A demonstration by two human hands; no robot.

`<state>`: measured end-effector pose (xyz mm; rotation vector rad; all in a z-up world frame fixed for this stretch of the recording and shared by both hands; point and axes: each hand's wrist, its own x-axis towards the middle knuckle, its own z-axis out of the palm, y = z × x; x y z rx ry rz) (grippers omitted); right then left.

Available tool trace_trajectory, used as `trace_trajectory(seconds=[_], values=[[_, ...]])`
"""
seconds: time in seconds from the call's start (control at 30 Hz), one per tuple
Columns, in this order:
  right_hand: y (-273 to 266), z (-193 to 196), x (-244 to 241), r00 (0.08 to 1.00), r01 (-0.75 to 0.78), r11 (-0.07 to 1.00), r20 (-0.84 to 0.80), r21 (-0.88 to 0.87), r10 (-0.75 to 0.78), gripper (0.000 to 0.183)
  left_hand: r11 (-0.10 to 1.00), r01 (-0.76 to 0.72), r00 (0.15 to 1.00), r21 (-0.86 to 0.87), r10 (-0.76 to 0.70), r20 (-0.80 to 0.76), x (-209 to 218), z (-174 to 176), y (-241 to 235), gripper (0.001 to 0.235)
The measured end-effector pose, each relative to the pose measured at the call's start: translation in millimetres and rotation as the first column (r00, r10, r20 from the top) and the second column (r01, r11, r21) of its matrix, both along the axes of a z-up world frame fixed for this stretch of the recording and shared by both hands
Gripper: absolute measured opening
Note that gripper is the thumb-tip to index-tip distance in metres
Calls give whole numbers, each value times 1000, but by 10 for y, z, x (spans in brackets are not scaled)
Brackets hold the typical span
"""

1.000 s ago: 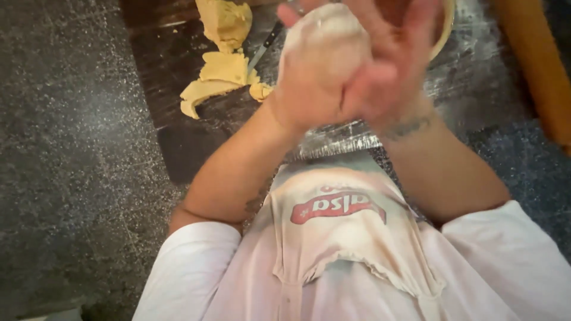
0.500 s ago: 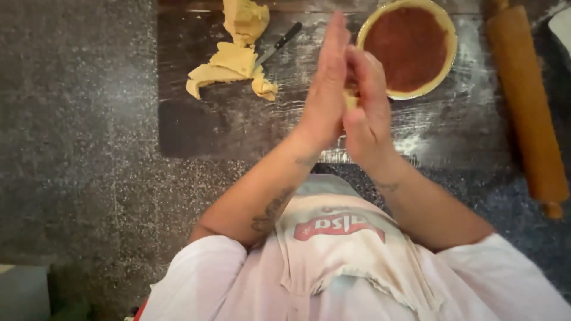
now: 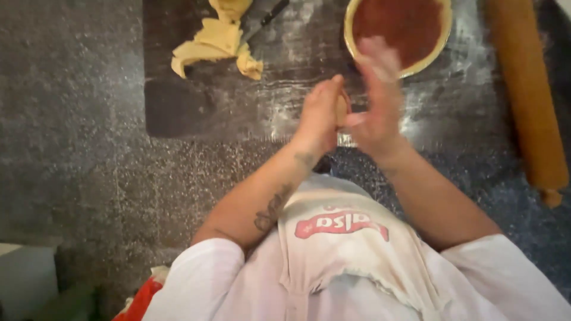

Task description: The person rolls small pieces of dough into thin strips and places them across a pie filled with red filling to form a lattice pattern. The person repeats this process, alternating directions to create a crisscross design on the pie surface.

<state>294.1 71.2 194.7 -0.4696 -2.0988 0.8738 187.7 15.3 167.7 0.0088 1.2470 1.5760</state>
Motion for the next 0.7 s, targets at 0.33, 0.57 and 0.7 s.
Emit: trace_trajectory(seconds=[0.33,0.57,0.7], values=[[849,-1451,1450,672,408,187,156,-894,-724,23,639,287,-458,-714,-563,-688,-483,-1520,-453,64],[875,-1854,1593,645,527,136,291,-839,-707,22,593,-62,-307,-803,-777,-550,-712,-1336,838,84],[867,-1983,1658,683,503,220,228,-836,-694,21,628,-93,-282,-773,-761,-584,-661,-1360,610,78]])
